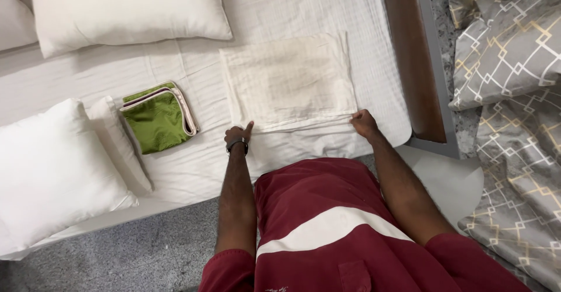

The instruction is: The person removes a white pillowcase from a pillow on a bed by hand, pulling and twisting the fabric until the pillow is free. The person then folds the removed pillowcase and places it on the bed next to other bedding items.

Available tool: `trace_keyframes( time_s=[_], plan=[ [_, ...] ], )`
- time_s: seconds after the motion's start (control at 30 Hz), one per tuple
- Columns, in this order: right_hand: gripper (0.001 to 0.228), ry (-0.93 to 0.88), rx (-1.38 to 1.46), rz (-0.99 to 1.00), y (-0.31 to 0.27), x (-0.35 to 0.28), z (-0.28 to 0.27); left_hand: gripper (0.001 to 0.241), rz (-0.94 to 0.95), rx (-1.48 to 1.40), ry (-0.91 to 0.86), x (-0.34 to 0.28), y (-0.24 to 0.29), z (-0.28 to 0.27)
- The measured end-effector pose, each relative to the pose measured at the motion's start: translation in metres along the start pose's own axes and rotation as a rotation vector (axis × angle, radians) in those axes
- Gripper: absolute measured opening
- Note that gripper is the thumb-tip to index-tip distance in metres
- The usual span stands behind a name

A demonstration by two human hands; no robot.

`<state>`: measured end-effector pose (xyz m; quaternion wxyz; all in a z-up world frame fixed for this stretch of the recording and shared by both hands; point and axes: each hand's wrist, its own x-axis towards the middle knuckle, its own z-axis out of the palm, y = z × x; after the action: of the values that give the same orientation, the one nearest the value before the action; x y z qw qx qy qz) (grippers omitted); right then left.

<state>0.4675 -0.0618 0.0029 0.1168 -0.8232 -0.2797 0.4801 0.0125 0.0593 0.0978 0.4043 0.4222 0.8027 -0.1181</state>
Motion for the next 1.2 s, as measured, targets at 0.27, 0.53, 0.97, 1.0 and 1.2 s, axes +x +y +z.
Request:
trace_keyframes(
  time_s=[0.27,0.53,0.97,1.0,1.2],
  plan=[
    [0.078,-0.009,0.015,-0.106,0.003,0.004,0.002,0.023,-0.041,-0.204,0.043,0.089,-0.051,0.053],
    [0.064,-0.052,-0.085,-0.081,0.0,0.019,0.006,0.04,0.008,-0.455,-0.004,0.074,-0.064,0.061],
    [0.04,0.096,-0.014,-0.038,-0.002,0.03,0.022,0.034,0.185,-0.39,0.088,0.073,-0.075,0.053],
    [0.036,0.098,0.021,-0.052,-0.006,0.028,0.022,0.031,0.181,-0.413,0.08,0.071,-0.074,0.05],
    [0.028,0.014,0.092,0.047,-0.031,-0.016,0.001,0.026,0.132,-0.586,0.215,0.064,-0.076,0.04]
  ],
)
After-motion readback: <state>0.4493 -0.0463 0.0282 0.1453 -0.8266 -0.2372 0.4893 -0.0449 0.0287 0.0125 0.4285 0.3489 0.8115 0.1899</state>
